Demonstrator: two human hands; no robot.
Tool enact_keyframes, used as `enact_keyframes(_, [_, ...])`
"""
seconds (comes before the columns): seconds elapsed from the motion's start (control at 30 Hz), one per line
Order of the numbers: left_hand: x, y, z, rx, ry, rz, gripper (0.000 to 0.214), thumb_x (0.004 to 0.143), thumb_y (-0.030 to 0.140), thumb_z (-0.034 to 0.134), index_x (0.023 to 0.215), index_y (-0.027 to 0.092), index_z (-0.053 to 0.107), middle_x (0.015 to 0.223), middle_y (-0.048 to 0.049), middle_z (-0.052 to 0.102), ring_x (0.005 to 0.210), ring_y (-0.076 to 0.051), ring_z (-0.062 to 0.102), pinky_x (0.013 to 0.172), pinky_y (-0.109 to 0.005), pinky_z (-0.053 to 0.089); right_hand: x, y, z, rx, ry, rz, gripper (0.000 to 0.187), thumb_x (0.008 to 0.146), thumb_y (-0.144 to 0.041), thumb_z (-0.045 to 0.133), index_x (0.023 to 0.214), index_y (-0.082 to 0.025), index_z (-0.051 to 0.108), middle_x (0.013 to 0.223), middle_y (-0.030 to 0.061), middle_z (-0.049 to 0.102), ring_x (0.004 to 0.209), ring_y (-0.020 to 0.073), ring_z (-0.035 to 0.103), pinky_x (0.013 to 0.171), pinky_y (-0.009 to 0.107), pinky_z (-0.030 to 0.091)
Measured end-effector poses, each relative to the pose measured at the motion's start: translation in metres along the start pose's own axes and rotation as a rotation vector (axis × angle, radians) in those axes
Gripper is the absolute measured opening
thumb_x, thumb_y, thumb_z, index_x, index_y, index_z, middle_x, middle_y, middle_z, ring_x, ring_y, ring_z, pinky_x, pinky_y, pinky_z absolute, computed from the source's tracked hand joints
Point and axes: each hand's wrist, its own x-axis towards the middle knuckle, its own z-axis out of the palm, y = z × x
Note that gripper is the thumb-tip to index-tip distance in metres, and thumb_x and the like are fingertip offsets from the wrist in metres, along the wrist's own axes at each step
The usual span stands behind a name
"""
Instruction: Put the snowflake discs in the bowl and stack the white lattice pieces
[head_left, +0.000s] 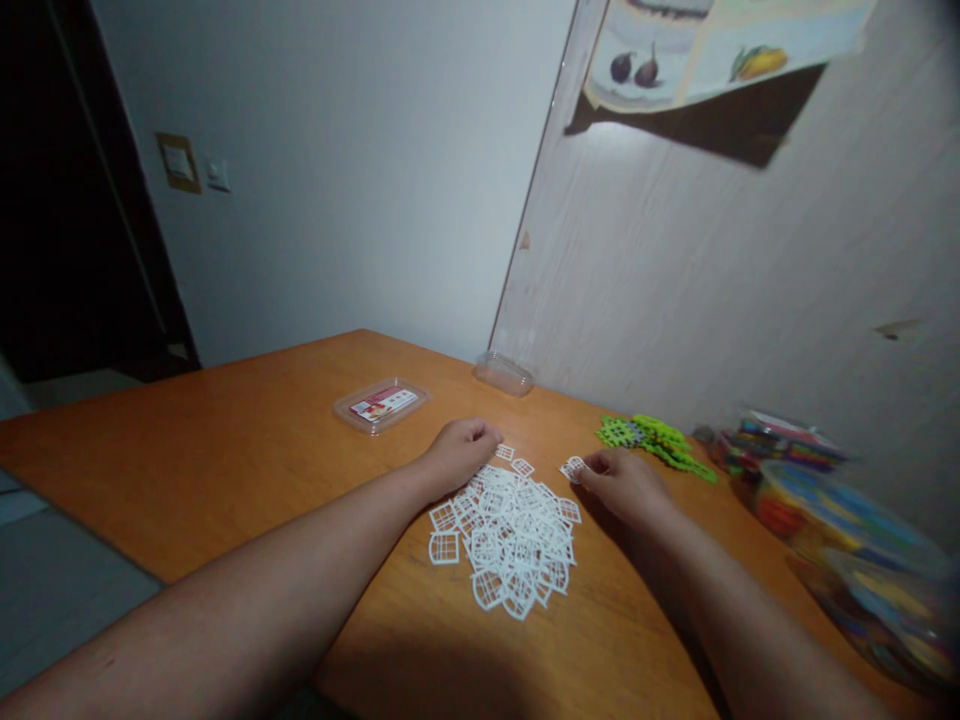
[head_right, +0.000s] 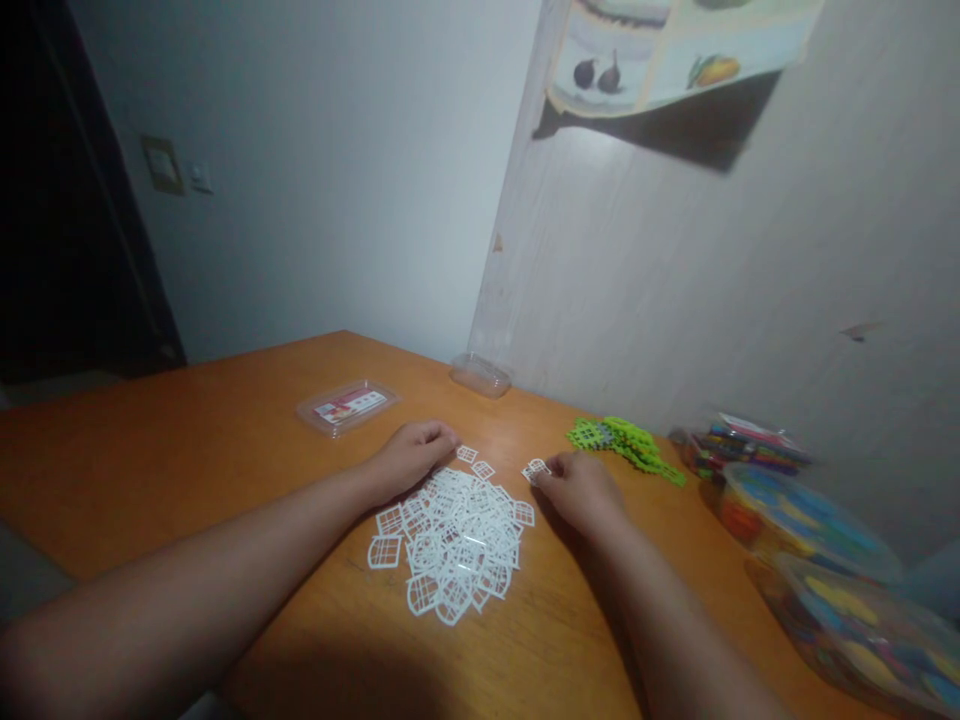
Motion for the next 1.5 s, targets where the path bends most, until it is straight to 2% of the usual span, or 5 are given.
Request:
enact_keyframes(0.33, [0.003,-0.005,-0.002,-0.004,-0.028,-0.03,0.031,0.076,0.045,0.059,0.066,0.016,0.056,0.058,0.0034,0.049,0.055,-0.011,0.04,0.052,-0.023,0.029,-0.001,-0.004,-0.003,0.073,-0.013,0.025,0.021,0.075,-0.04,0.066,0.07,-0.02,0.065,0.062,0.0021,0.062,0.055,0.0134,0.05,0.049,0.025,0.027])
enact_keyframes(0.6, [0.004,-0.007,-0.003,0.056,-0.036,-0.038,0.031,0.077,0.045,0.058,0.067,0.016,0.057,0.058,0.0041,0.049,0.054,-0.011,0.04,0.053,-0.023,0.03,-0.021,-0.015,-0.017,0.307,-0.56,-0.145,0.034,0.065,-0.022,0.071,0.096,-0.019,0.057,0.07,-0.005,0.052,0.059,0.0096,0.046,0.05,0.02,0.035])
enact_keyframes(1.0, [0.001,-0.001,-0.002,0.074,-0.031,-0.037,0.03,0.077,0.045,0.059,0.07,0.015,0.06,0.058,0.0039,0.05,0.055,-0.011,0.041,0.053,-0.023,0.032,-0.024,-0.02,-0.012,0.331,-0.52,-0.099,0.026,0.065,-0.023,0.069,0.076,-0.021,0.046,0.061,-0.0063,0.051,0.05,0.0075,0.043,0.044,0.019,0.032])
enact_keyframes(1.2, [-0.002,0.005,0.001,0.059,-0.059,0.009,0.031,0.077,0.045,0.059,0.076,0.014,0.065,0.067,0.0007,0.057,0.062,-0.012,0.047,0.057,-0.023,0.036,-0.027,-0.036,-0.016,0.54,-0.308,0.008,0.021,0.067,-0.025,0.066,0.077,-0.022,0.048,0.057,-0.0061,0.05,0.046,0.0084,0.043,0.043,0.02,0.03])
enact_keyframes(1.5, [-0.01,0.016,0.005,-0.026,-0.313,0.073,0.038,0.077,0.051,0.065,0.075,0.013,0.066,0.067,0.0009,0.054,0.063,-0.01,0.046,0.056,-0.022,0.034,-0.03,-0.075,-0.018,0.757,-0.296,-0.189,0.021,0.074,-0.036,0.067,0.081,-0.018,0.059,0.067,-0.0025,0.055,0.059,0.0104,0.047,0.054,0.023,0.035])
